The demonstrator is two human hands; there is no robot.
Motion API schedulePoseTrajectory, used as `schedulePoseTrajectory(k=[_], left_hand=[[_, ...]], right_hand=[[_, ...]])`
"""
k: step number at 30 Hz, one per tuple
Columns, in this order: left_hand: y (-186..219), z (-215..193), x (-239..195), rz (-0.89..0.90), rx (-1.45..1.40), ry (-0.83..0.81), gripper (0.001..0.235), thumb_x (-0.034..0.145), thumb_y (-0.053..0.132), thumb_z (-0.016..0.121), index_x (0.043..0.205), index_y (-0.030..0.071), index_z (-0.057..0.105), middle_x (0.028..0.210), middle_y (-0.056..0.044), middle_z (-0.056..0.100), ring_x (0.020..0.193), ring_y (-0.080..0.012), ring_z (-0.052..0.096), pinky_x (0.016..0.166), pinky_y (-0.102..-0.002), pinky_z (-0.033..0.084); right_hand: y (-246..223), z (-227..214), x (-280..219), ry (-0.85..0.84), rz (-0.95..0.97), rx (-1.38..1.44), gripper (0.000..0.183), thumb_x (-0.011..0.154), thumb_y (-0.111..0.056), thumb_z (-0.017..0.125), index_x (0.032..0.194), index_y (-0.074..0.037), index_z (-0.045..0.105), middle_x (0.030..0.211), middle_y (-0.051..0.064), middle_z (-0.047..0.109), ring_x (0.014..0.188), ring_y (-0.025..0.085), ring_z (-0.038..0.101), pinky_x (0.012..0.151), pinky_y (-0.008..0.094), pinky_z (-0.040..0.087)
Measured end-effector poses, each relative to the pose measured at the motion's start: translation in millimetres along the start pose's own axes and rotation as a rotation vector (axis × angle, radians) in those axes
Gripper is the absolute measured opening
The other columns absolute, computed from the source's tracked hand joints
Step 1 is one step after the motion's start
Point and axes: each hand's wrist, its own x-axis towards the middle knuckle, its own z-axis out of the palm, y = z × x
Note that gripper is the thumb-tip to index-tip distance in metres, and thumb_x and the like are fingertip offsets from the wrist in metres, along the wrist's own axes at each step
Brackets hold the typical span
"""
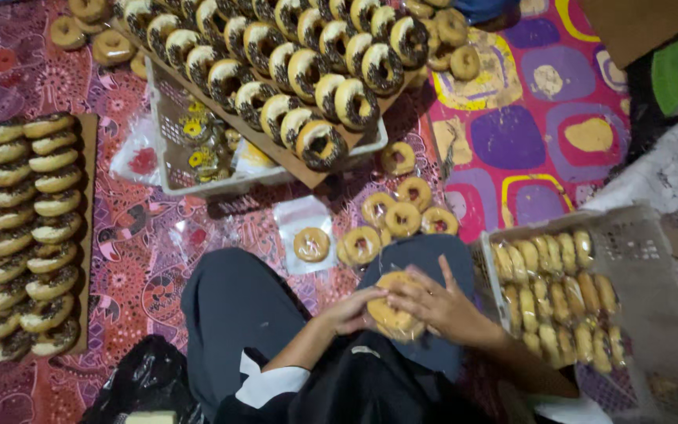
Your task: The person sits on a patterned floor mat and packages donuts. They pick up donuts, place them into clear plastic bags, and arrange the filled bags into a white plastic crate. The person also uses a grater to sprinkle white topping onto donuts arranged on a wooden board.
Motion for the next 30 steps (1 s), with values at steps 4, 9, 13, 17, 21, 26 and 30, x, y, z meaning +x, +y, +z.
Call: schedulePoseTrajectory(k=[4, 9, 13, 17, 21, 26, 30], left_hand=[[-15, 23, -31, -0.105, -0.023, -0.033, 0.069, 0.097, 0.059, 0.049, 0.15, 0.016, 0.042, 0.142, -0.007, 0.056, 0.127, -0.0264, 0.06, 0.093, -0.055, 0.057], [0, 14, -69, 0.065, 0.177, 0.257, 0.06, 0.1, 0.05, 0.052, 0.149, 0.015, 0.047, 0.145, -0.005, 0.058, 0.125, -0.0208, 0.06, 0.097, -0.044, 0.056], [0, -3, -62, 0.143, 0.167, 0.295, 0.053, 0.1, 0.042, 0.058, 0.145, 0.014, 0.049, 0.14, -0.006, 0.061, 0.121, -0.0197, 0.062, 0.098, -0.041, 0.055], [-8, -19, -78, 0.211, 0.181, 0.462, 0.051, 0.099, 0.037, 0.061, 0.142, 0.011, 0.054, 0.133, -0.008, 0.064, 0.116, -0.0207, 0.063, 0.095, -0.039, 0.052], [-2, -39, -117, 0.305, 0.089, 0.627, 0.051, 0.098, 0.034, 0.061, 0.143, 0.011, 0.057, 0.135, -0.005, 0.066, 0.115, -0.0187, 0.061, 0.097, -0.036, 0.05], [-2, -66, -127, 0.369, -0.014, 0.739, 0.048, 0.098, 0.034, 0.056, 0.139, 0.01, 0.057, 0.137, -0.004, 0.065, 0.121, -0.0186, 0.064, 0.099, -0.036, 0.049], [3, -97, -109, 0.421, 0.13, 0.728, 0.041, 0.098, 0.028, 0.059, 0.135, 0.01, 0.059, 0.137, -0.006, 0.066, 0.119, -0.0212, 0.061, 0.099, -0.036, 0.049]], right_hand=[[30, -40, -80, -0.008, 0.715, 0.786, 0.087, 0.067, -0.022, 0.085, 0.143, -0.015, 0.044, 0.129, 0.011, 0.065, 0.122, 0.027, 0.062, 0.11, 0.056, 0.037], [110, -39, -198, 0.176, 1.584, 1.268, 0.089, 0.076, -0.023, 0.081, 0.153, -0.01, 0.038, 0.136, 0.015, 0.062, 0.109, 0.031, 0.066, 0.091, 0.046, 0.054], [114, 23, -193, 0.167, 1.739, 1.242, 0.09, 0.078, -0.027, 0.079, 0.156, -0.016, 0.036, 0.144, 0.011, 0.059, 0.101, 0.034, 0.068, 0.086, 0.043, 0.056], [20, 33, -165, 0.204, 1.253, -0.59, 0.078, 0.082, -0.05, 0.082, 0.14, -0.005, 0.055, 0.142, 0.022, 0.057, 0.116, 0.043, 0.068, 0.093, 0.048, 0.055], [-51, 47, -146, 0.113, 1.564, 0.075, 0.051, 0.085, -0.035, 0.076, 0.13, -0.011, 0.066, 0.1, 0.018, 0.074, 0.082, 0.036, 0.072, 0.074, 0.047, 0.057], [5, 90, -142, 0.201, 1.451, -0.25, 0.037, 0.092, -0.015, 0.07, 0.129, -0.014, 0.072, 0.082, 0.02, 0.071, 0.067, 0.039, 0.068, 0.062, 0.051, 0.052], [71, 108, -111, 0.19, 1.366, -0.304, 0.037, 0.088, -0.016, 0.072, 0.124, -0.006, 0.07, 0.083, 0.022, 0.07, 0.072, 0.042, 0.069, 0.065, 0.053, 0.053]])
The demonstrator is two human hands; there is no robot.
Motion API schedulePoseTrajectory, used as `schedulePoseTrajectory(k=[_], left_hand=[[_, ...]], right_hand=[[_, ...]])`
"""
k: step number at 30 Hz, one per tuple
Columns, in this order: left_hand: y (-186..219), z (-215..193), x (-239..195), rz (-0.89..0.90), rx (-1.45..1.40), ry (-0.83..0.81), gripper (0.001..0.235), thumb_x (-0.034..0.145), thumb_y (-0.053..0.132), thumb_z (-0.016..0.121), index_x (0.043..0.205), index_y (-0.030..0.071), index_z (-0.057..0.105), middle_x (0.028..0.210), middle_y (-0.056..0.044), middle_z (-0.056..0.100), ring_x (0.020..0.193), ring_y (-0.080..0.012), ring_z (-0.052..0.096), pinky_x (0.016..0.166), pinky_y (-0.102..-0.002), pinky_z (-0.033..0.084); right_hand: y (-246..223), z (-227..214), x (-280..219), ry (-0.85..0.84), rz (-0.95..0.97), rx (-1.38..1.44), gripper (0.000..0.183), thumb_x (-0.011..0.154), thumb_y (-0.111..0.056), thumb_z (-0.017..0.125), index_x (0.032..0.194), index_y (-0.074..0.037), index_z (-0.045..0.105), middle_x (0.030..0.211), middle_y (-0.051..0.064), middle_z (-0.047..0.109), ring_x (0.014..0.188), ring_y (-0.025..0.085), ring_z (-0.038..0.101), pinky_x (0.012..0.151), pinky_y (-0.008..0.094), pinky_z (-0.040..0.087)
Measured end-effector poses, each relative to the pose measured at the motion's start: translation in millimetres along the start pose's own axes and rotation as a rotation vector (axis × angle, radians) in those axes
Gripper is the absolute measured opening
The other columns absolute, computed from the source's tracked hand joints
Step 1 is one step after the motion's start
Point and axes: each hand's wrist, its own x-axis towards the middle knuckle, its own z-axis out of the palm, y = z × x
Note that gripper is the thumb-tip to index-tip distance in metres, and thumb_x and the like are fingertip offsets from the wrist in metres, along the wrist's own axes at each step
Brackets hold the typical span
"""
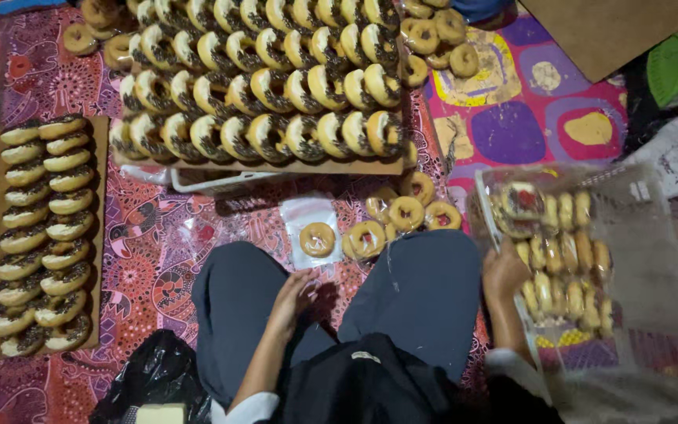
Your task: The person sits on a patterned floor mat and packages donuts. They pick up donuts, place them into clear plastic bags, and arrange the filled bags into a white plastic crate. The person also uses a grater to sprinkle white topping onto donuts arranged on a wooden board.
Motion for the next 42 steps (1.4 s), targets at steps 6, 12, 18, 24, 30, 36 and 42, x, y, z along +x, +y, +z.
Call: schedulePoseTrajectory(k=[6, 12, 18, 24, 30, 36, 42], left_hand=[[-18, 24, 84, 0.553, 0.568, -0.058, 0.042, 0.093, 0.012, 0.07, 0.131, 0.001, 0.058, 0.127, -0.013, 0.068, 0.121, -0.025, 0.064, 0.101, -0.036, 0.052], [-8, 51, 133, 0.348, 1.21, 0.142, 0.024, 0.09, 0.018, 0.072, 0.099, -0.004, 0.073, 0.094, -0.026, 0.072, 0.092, -0.0385, 0.073, 0.08, -0.044, 0.057], [-38, 58, 134, 0.008, 0.727, -0.012, 0.027, 0.099, 0.019, 0.062, 0.091, -0.005, 0.071, 0.079, -0.019, 0.069, 0.072, -0.0317, 0.069, 0.063, -0.042, 0.056], [-67, 84, 121, 0.218, 0.073, 0.027, 0.031, 0.092, 0.007, 0.056, 0.124, 0.008, 0.056, 0.094, -0.013, 0.07, 0.073, -0.0187, 0.063, 0.061, -0.033, 0.053], [8, 47, 101, 0.744, 1.127, 0.63, 0.06, 0.077, 0.029, 0.077, 0.123, -0.006, 0.062, 0.11, -0.025, 0.064, 0.1, -0.0419, 0.06, 0.079, -0.048, 0.05], [12, 43, 116, 0.515, 1.374, 0.804, 0.043, 0.073, 0.032, 0.084, 0.107, 0.011, 0.068, 0.114, -0.015, 0.068, 0.117, -0.0367, 0.06, 0.099, -0.052, 0.046], [2, 19, 121, 0.476, 1.119, 0.619, 0.089, 0.072, 0.026, 0.087, 0.145, 0.003, 0.041, 0.107, -0.02, 0.066, 0.1, -0.0395, 0.065, 0.089, -0.051, 0.052]], right_hand=[[-63, 11, 61, 0.076, -0.11, 0.172, 0.041, 0.091, -0.024, 0.073, 0.127, -0.003, 0.068, 0.113, 0.024, 0.071, 0.099, 0.042, 0.066, 0.082, 0.055, 0.05], [-170, 68, 46, -0.576, -0.266, 0.57, 0.033, 0.088, -0.03, 0.069, 0.099, 0.0, 0.075, 0.101, 0.023, 0.074, 0.096, 0.037, 0.073, 0.088, 0.046, 0.058], [-237, 134, 5, -0.874, -0.352, 0.151, 0.086, 0.055, -0.056, 0.09, 0.117, -0.001, 0.066, 0.117, 0.021, 0.07, 0.107, 0.039, 0.068, 0.091, 0.048, 0.055], [-216, 145, 2, -1.112, -0.394, 0.321, 0.097, 0.051, -0.048, 0.094, 0.13, -0.001, 0.061, 0.127, 0.019, 0.068, 0.117, 0.032, 0.066, 0.1, 0.04, 0.052], [-212, 131, 8, -0.903, -0.336, 0.836, 0.109, 0.054, -0.031, 0.102, 0.141, 0.002, 0.046, 0.138, 0.018, 0.059, 0.129, 0.027, 0.056, 0.109, 0.036, 0.044], [-199, 49, 11, -1.135, -0.106, 1.32, 0.095, 0.066, -0.015, 0.092, 0.147, -0.002, 0.044, 0.132, 0.011, 0.064, 0.118, 0.021, 0.064, 0.102, 0.035, 0.052], [-167, -18, -49, -0.898, 0.219, 1.599, 0.076, 0.074, -0.008, 0.089, 0.141, 0.004, 0.055, 0.121, 0.01, 0.072, 0.108, 0.019, 0.07, 0.097, 0.035, 0.058]])
